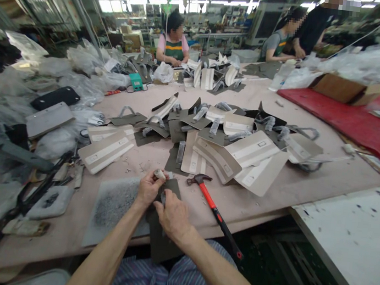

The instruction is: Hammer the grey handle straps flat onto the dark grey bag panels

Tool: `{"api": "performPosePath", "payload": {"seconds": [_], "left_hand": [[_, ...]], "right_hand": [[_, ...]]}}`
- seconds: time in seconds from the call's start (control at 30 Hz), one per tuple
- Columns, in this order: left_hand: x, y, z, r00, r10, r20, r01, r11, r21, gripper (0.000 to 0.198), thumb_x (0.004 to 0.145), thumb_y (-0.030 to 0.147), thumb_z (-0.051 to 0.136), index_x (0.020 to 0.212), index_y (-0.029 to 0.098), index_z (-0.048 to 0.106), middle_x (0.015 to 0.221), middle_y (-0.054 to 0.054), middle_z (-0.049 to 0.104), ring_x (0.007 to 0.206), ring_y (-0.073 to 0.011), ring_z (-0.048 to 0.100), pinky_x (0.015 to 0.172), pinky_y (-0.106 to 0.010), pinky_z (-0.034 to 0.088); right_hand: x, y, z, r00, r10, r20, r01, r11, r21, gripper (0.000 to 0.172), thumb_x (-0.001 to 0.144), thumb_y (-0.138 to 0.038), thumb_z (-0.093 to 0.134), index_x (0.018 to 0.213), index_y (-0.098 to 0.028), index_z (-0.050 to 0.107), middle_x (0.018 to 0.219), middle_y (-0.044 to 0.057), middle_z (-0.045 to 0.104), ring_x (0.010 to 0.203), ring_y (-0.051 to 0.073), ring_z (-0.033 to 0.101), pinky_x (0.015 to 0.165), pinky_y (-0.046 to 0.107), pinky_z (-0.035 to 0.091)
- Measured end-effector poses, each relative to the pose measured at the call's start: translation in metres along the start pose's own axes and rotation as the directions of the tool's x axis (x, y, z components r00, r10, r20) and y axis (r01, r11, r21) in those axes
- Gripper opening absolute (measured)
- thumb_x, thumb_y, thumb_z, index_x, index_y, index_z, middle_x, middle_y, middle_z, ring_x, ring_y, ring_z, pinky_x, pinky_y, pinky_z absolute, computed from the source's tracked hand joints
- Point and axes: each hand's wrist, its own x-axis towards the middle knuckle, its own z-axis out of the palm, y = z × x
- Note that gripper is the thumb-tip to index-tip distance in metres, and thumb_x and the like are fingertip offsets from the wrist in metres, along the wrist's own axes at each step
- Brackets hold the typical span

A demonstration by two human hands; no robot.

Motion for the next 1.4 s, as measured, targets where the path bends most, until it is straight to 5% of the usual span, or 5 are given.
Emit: {"api": "performPosePath", "payload": {"seconds": [0.47, 0.67, 0.87, 1.27, 1.4], "left_hand": [[-0.022, 0.000, -0.015, 0.999, -0.011, 0.036, 0.007, 0.994, 0.110, 0.031, 0.080, 0.037, 0.073, 0.100, 0.017, 0.064, 0.090, -0.007, 0.076, 0.087, -0.0207, 0.072, 0.084, -0.034, 0.056], [-0.020, 0.004, -0.013, 0.999, 0.003, 0.043, -0.008, 0.991, 0.130, 0.025, 0.080, 0.036, 0.073, 0.094, 0.017, 0.066, 0.089, -0.007, 0.076, 0.086, -0.0203, 0.072, 0.084, -0.033, 0.055], [-0.020, 0.002, -0.012, 0.998, 0.010, 0.061, -0.022, 0.980, 0.199, 0.022, 0.082, 0.033, 0.070, 0.096, 0.017, 0.066, 0.090, -0.007, 0.076, 0.086, -0.0199, 0.071, 0.084, -0.033, 0.055], [-0.024, 0.015, -0.012, 0.962, 0.121, 0.245, -0.223, 0.863, 0.453, 0.012, 0.086, 0.023, 0.059, 0.092, 0.020, 0.069, 0.085, -0.003, 0.073, 0.079, -0.0185, 0.066, 0.076, -0.029, 0.051], [-0.027, 0.011, -0.012, 0.961, 0.154, 0.229, -0.247, 0.848, 0.469, 0.015, 0.086, 0.022, 0.058, 0.096, 0.020, 0.069, 0.087, -0.003, 0.074, 0.079, -0.0187, 0.066, 0.077, -0.029, 0.051]], "right_hand": [[-0.014, 0.044, -0.007, 0.985, -0.154, -0.075, 0.170, 0.929, 0.330, 0.051, 0.098, -0.041, 0.042, 0.142, -0.015, 0.042, 0.122, 0.014, 0.062, 0.110, 0.024, 0.060, 0.095, 0.040, 0.049], [-0.024, 0.117, -0.037, 0.926, -0.005, -0.376, -0.017, 0.998, -0.054, 0.037, 0.097, -0.040, 0.047, 0.121, -0.014, 0.056, 0.111, 0.016, 0.061, 0.103, 0.028, 0.058, 0.093, 0.042, 0.046], [-0.031, 0.155, -0.043, 0.979, 0.166, -0.123, -0.200, 0.906, -0.373, 0.022, 0.093, -0.031, 0.054, 0.107, -0.014, 0.059, 0.099, 0.013, 0.061, 0.089, 0.025, 0.059, 0.079, 0.036, 0.044], [-0.012, 0.078, -0.074, 0.862, 0.332, 0.382, -0.498, 0.420, 0.759, 0.025, 0.091, -0.045, 0.043, 0.084, -0.021, 0.048, 0.059, -0.008, 0.039, 0.040, 0.008, 0.030, 0.039, 0.020, 0.026], [-0.014, 0.056, -0.083, 0.985, 0.100, -0.140, -0.021, 0.878, 0.478, 0.035, 0.096, -0.052, 0.038, 0.082, -0.022, 0.048, 0.059, -0.004, 0.045, 0.048, 0.011, 0.041, 0.047, 0.023, 0.029]]}}
